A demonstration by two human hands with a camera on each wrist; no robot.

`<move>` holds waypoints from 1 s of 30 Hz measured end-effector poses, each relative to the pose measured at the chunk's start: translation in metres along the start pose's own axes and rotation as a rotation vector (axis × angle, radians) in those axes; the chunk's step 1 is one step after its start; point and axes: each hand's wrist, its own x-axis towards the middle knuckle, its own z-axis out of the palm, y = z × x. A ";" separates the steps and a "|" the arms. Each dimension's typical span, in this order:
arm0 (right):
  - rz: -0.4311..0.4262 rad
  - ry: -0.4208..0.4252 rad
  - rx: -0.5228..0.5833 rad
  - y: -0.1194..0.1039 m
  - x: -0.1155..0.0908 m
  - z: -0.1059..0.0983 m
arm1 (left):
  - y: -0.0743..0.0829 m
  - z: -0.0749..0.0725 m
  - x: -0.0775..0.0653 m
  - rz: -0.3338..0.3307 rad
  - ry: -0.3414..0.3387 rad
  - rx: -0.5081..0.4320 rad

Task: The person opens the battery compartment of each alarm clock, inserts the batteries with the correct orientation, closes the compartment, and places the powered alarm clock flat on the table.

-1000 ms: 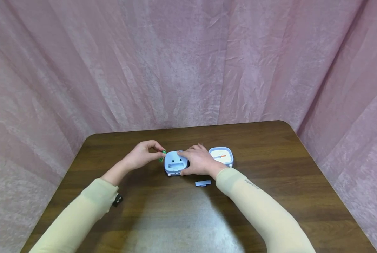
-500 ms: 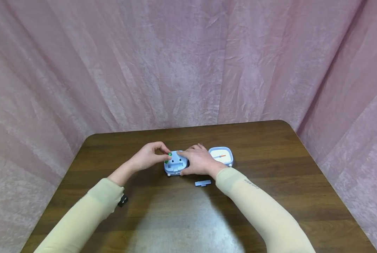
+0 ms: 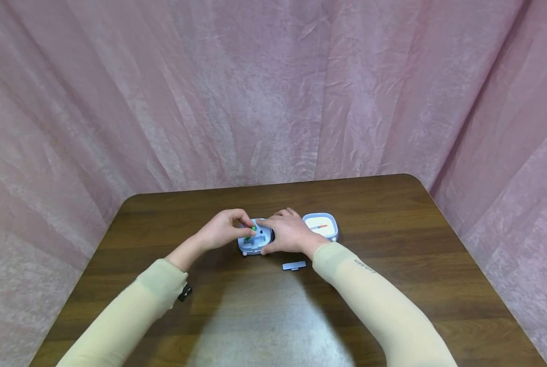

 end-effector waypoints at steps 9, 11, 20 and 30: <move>-0.013 0.011 -0.001 0.001 0.001 -0.001 | -0.002 0.004 0.003 0.002 -0.007 -0.020; -0.012 0.008 0.000 0.001 0.001 -0.001 | -0.002 0.005 0.004 0.007 -0.015 -0.014; -0.009 0.001 -0.022 0.001 0.002 -0.002 | -0.003 0.008 0.011 0.099 -0.042 0.052; -0.014 0.006 -0.022 0.001 0.002 -0.001 | -0.001 0.009 0.012 0.129 -0.056 0.087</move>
